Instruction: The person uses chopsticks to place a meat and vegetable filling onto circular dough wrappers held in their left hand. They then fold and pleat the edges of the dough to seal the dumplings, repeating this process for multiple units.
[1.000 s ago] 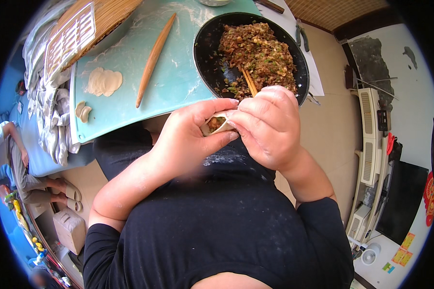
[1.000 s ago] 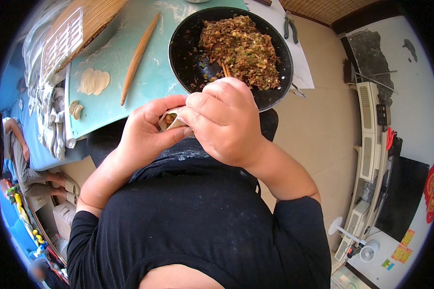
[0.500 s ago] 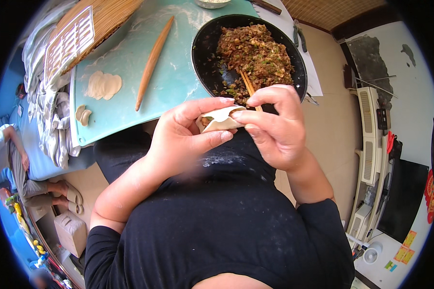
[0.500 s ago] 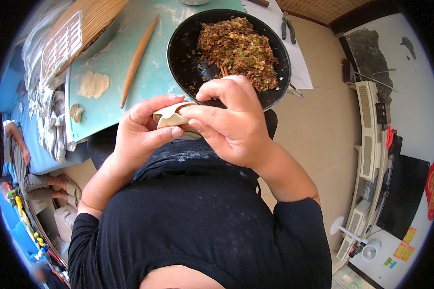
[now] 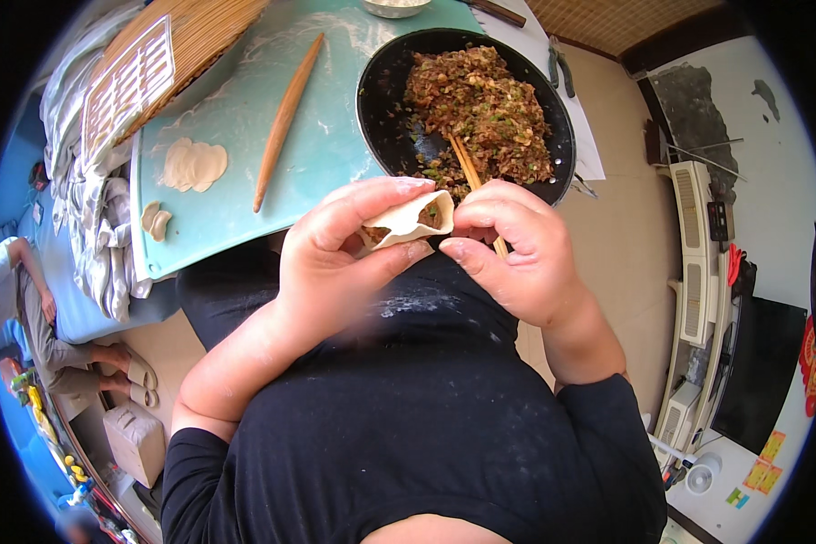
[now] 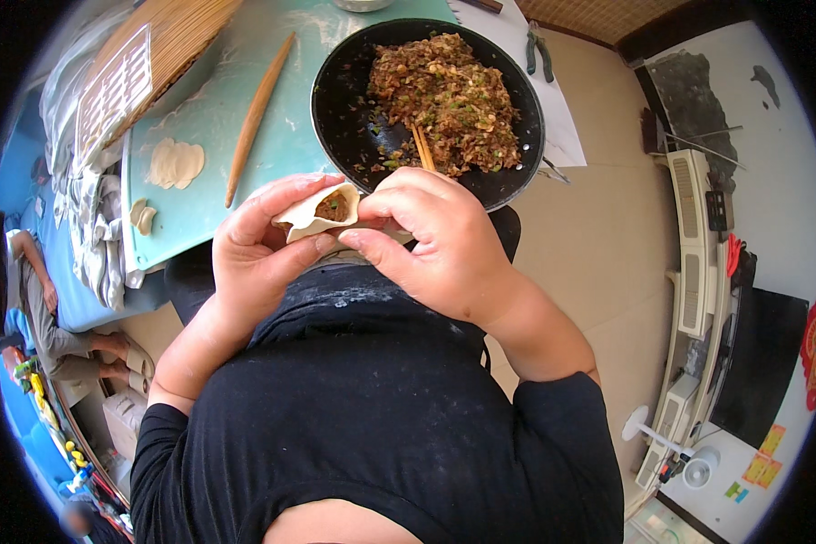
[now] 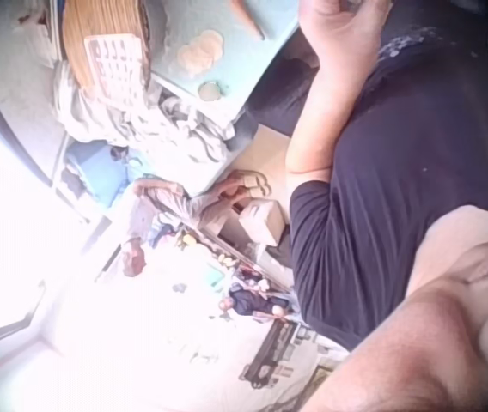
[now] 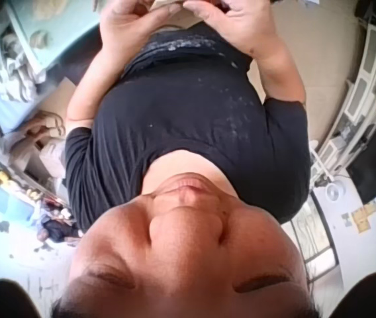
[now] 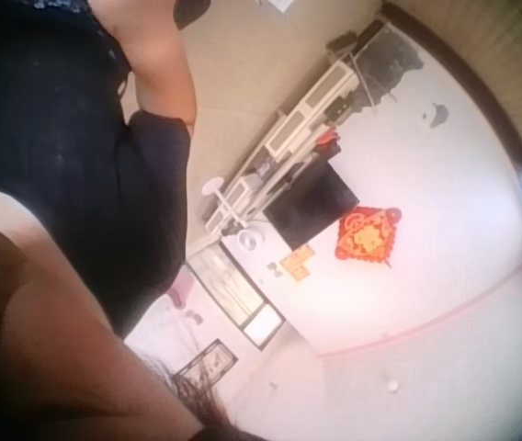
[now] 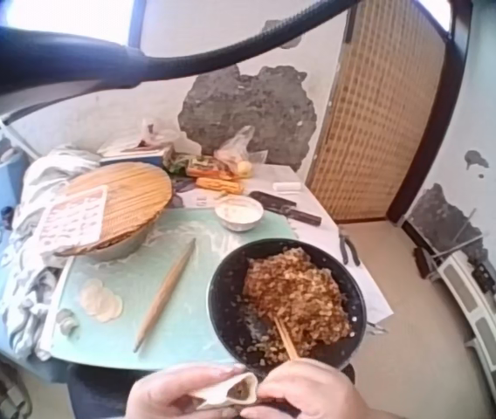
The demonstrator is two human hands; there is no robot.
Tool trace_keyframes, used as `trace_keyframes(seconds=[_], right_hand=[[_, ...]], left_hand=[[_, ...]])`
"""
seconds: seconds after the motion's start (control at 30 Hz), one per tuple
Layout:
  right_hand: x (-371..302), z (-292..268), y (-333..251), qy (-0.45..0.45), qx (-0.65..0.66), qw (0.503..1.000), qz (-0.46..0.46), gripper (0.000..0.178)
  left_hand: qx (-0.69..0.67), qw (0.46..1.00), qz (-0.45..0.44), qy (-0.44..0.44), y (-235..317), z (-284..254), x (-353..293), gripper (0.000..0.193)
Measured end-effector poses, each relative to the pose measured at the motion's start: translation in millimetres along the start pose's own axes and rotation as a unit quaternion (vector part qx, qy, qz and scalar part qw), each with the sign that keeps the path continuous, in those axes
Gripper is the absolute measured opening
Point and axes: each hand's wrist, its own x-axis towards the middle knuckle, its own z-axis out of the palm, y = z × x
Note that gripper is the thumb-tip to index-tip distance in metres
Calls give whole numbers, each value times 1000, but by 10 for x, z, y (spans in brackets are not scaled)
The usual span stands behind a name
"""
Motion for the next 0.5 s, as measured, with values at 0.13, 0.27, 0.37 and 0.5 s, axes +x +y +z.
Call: trace_keyframes(seconds=[0.13, 0.27, 0.37, 0.5], right_hand=[[39, 8, 3, 2, -93, 993, -73, 14], [50, 56, 21, 22, -126, 984, -121, 15], [64, 81, 31, 30, -140, 979, -146, 15], [52, -9, 126, -8, -71, 990, -122, 17]], left_hand=[[116, 991, 42, -57, 5, -81, -11, 49], [146, 986, 48, -60, 28, -86, -11, 48], [167, 982, 62, -61, 31, -89, -9, 46], [67, 996, 20, -48, 12, -81, -25, 45]])
